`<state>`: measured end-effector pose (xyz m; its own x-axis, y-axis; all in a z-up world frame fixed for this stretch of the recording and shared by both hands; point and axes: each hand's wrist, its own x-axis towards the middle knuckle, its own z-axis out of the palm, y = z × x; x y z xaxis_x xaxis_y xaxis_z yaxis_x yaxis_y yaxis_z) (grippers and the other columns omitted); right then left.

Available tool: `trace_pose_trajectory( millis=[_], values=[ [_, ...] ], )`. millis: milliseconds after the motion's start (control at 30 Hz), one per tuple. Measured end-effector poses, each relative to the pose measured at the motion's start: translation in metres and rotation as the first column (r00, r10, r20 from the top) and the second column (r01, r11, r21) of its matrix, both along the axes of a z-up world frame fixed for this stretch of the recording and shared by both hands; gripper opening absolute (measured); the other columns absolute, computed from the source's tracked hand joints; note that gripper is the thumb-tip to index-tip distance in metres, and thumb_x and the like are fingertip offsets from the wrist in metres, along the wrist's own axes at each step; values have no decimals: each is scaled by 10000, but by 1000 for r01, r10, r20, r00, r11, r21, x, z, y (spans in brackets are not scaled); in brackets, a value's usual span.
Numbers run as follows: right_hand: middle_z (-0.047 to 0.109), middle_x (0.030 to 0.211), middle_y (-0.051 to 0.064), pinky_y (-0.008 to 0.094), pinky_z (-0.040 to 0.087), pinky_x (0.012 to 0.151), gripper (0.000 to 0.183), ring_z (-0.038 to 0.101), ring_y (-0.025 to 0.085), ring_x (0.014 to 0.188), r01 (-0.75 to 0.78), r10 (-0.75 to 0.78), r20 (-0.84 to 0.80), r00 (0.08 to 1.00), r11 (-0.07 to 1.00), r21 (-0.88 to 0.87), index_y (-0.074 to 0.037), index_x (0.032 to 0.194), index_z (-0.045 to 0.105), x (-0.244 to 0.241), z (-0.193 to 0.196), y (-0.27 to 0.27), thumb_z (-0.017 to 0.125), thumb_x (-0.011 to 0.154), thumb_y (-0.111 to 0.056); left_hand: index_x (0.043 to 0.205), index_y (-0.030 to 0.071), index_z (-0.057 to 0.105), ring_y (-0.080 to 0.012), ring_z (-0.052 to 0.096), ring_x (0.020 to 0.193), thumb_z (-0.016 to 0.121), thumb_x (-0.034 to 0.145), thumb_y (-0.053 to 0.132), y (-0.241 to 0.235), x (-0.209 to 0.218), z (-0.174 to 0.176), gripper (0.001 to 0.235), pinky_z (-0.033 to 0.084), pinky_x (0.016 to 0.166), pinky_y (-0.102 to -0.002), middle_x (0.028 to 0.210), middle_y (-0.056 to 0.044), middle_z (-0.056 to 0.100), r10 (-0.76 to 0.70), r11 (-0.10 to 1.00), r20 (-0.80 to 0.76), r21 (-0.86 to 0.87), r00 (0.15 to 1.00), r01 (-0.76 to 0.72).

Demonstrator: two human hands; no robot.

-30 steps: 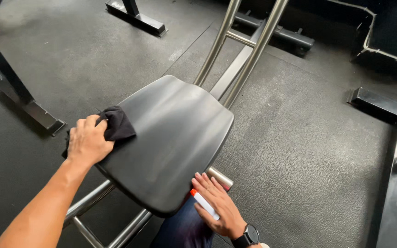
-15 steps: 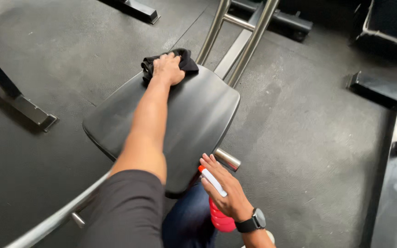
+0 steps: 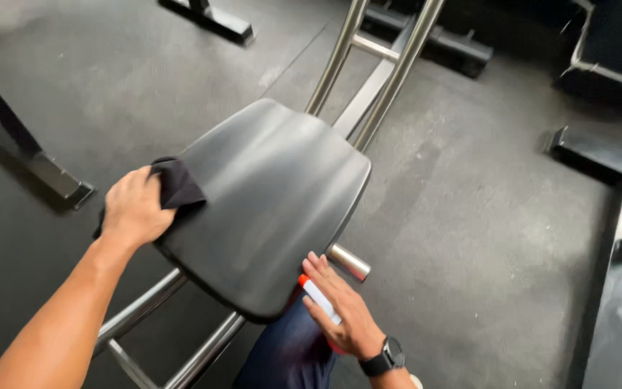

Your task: The person cleans the seat of a gym bench using a spray bottle and a cloth. They repeatedly spray the surface and wipe it down thoroughly before standing up and moving away from the equipment.

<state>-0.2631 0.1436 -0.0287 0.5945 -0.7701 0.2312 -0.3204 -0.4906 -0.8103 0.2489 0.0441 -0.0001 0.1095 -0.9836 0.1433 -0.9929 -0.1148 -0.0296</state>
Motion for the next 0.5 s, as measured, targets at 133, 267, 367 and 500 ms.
trace_pose_trajectory(
  millis=[133,267,367,500],
  values=[
    [416,1946,147,455,289,1485,672,344,335,1828,51,-51,-9,999,998,31,-98,1832,472,7,0,4,670,1217,-281,1657,82,618,-417,486,1681,704,977,489,-142,-60,-16,797,444,1323,-606,1842,-157,509,-152,971,23,191,988,145],
    [387,1956,166,466,260,1497,683,316,353,1840,80,-81,12,997,996,48,-90,1837,452,11,0,2,666,1219,-282,1599,124,653,-446,545,1582,619,997,456,-284,-153,-28,688,450,1245,-643,1710,-152,616,-202,964,-78,158,976,212],
    [393,1952,178,470,263,1495,659,313,361,1841,98,-101,33,994,993,65,-89,1831,461,16,0,-1,637,1227,-283,1543,165,695,-483,643,1499,585,986,405,-328,-234,-17,616,510,1197,-661,1607,-181,710,-143,966,-175,189,974,175],
    [424,1936,195,471,283,1497,639,358,370,1828,119,-119,63,991,993,13,-75,1818,479,17,1,4,643,1234,-276,1418,188,718,-491,691,1360,646,980,296,-283,-324,32,457,510,1191,-689,1426,-217,769,-407,818,-169,371,898,440]
  ],
)
